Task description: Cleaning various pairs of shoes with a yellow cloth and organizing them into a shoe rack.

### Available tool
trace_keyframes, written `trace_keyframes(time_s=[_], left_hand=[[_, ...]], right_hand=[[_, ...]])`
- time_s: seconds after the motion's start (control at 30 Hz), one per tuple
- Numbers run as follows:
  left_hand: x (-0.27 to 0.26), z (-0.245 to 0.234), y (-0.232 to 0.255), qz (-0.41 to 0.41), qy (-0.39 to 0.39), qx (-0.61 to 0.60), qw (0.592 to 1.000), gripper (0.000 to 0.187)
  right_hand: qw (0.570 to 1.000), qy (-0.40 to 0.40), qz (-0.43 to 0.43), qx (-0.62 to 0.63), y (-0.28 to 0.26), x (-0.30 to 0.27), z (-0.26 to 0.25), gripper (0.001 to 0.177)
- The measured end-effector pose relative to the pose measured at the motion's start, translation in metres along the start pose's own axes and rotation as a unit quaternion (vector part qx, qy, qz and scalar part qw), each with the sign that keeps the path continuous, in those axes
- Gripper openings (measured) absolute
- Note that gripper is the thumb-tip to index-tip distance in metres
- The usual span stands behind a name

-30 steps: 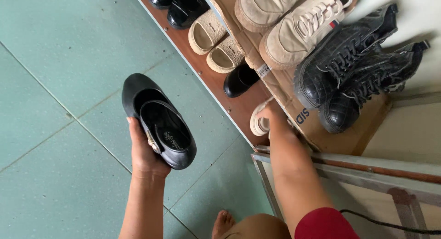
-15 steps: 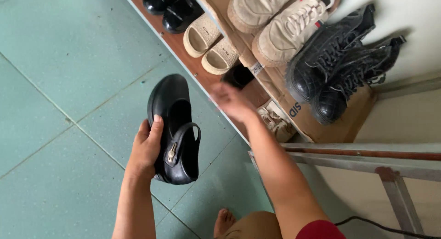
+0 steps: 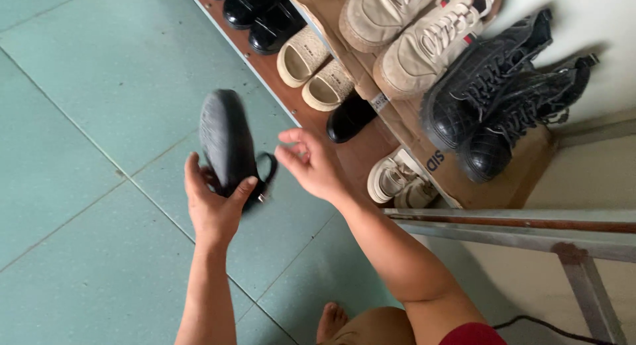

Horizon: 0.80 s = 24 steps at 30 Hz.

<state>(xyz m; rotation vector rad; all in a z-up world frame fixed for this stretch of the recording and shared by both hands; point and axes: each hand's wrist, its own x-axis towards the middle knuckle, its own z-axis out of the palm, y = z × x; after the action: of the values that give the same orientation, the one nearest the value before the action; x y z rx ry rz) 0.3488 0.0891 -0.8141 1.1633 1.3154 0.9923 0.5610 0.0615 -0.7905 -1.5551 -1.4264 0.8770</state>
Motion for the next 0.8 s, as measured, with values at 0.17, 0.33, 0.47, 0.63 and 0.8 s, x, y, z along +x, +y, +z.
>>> trace_keyframes(time_s=[0.17, 0.33, 0.47, 0.63, 0.8], left_hand=[[-0.005, 0.0, 0.002, 0.217, 0.032, 0.215, 0.952, 0.103], [-0.007, 0.003, -0.029, 0.295, 0.046, 0.242, 0.923, 0.092], [-0.01, 0.001, -0.008, 0.25, -0.021, 0.319, 0.914, 0.096], [-0.005, -0.004, -0.024, 0.144, -0.059, 0.379, 0.912, 0.098], [-0.003, -0.001, -0.046, 0.148, -0.021, 0.321, 0.935, 0.084]], right_hand=[[0.924, -0.104, 0.141, 0.341, 0.0, -0.005, -0.012, 0.052], [0.876, -0.204, 0.161, 0.406, -0.028, -0.006, -0.014, 0.076], [0.883, -0.283, 0.205, 0.315, -0.003, -0.011, -0.026, 0.089], [0.905, -0.324, 0.176, -0.211, -0.027, -0.002, -0.068, 0.074], [0.795, -0.262, 0.359, -0.413, 0.014, 0.0, -0.103, 0.086]])
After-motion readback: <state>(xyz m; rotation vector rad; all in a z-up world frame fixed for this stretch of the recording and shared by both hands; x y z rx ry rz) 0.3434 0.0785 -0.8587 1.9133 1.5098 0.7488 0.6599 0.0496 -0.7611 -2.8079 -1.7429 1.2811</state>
